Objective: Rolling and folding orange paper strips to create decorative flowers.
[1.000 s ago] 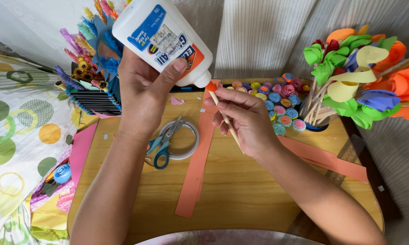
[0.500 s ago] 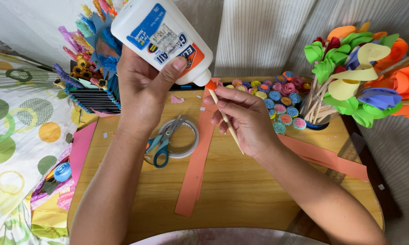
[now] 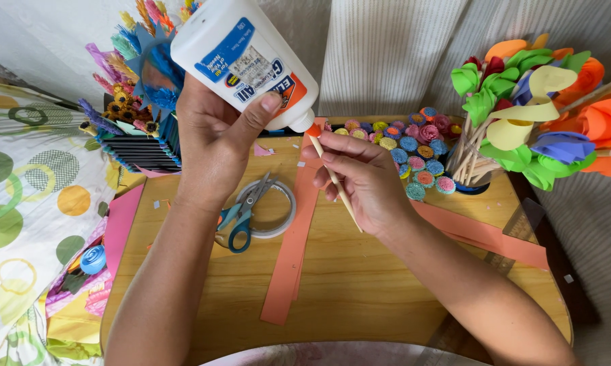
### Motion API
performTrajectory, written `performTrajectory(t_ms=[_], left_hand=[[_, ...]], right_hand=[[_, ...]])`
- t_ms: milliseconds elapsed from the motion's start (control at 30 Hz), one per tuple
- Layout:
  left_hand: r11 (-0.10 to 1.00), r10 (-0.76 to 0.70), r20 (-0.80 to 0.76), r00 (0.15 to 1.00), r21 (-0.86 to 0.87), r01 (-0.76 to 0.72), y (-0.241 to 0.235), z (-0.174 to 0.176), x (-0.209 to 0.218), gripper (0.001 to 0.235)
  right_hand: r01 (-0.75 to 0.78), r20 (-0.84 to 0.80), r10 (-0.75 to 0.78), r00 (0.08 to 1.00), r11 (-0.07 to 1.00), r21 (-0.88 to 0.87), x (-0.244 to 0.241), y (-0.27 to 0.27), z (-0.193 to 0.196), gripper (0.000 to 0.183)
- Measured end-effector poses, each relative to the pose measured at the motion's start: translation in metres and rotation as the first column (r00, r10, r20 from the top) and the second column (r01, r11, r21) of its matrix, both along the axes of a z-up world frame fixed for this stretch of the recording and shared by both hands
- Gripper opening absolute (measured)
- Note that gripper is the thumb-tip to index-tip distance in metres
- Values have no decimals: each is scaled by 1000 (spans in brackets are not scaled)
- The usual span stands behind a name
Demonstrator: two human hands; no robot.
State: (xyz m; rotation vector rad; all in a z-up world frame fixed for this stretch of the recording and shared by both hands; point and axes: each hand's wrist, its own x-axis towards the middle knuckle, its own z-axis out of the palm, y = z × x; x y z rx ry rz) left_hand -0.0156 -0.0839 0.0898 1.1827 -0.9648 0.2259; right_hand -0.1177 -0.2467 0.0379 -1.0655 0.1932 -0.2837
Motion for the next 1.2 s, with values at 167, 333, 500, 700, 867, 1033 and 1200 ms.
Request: performTrajectory(t_ms=[167,333,500,700,867,1033,1200], left_hand=[[1000,-18,28,999,11,18,-1,-1,-1,40],[1000,20,11,1000,-3,-20,1,4,-5,40],[984,168,95,981,-76,-161,10,11,-10,34],[925,264,460,848,127,-358,12,27,-25,32],[657,198,914,354,145,-740,-24,11,-2,39],[562,2,1000,10,7,-827,-68,-40,24,12],[129,-557,820,-130,-70,-989,-88,-58,32,17]], right_hand=[[2,13,-2,1000,1000,-10,3,-1,-5,38],[-1,51,2,999,1000,-21,6,-5,-11,41],[-2,67,6,998,999,-54,11,-6,-20,37],[-53,-85,54,995,999,14,24,7,-59,40],[-116,-214,115,970,993,11,26,18,-78,41],[-136,-107,136,985,991,10,34,16,-116,35],[-144,-132,143,981,990,2,31,19,-116,33]])
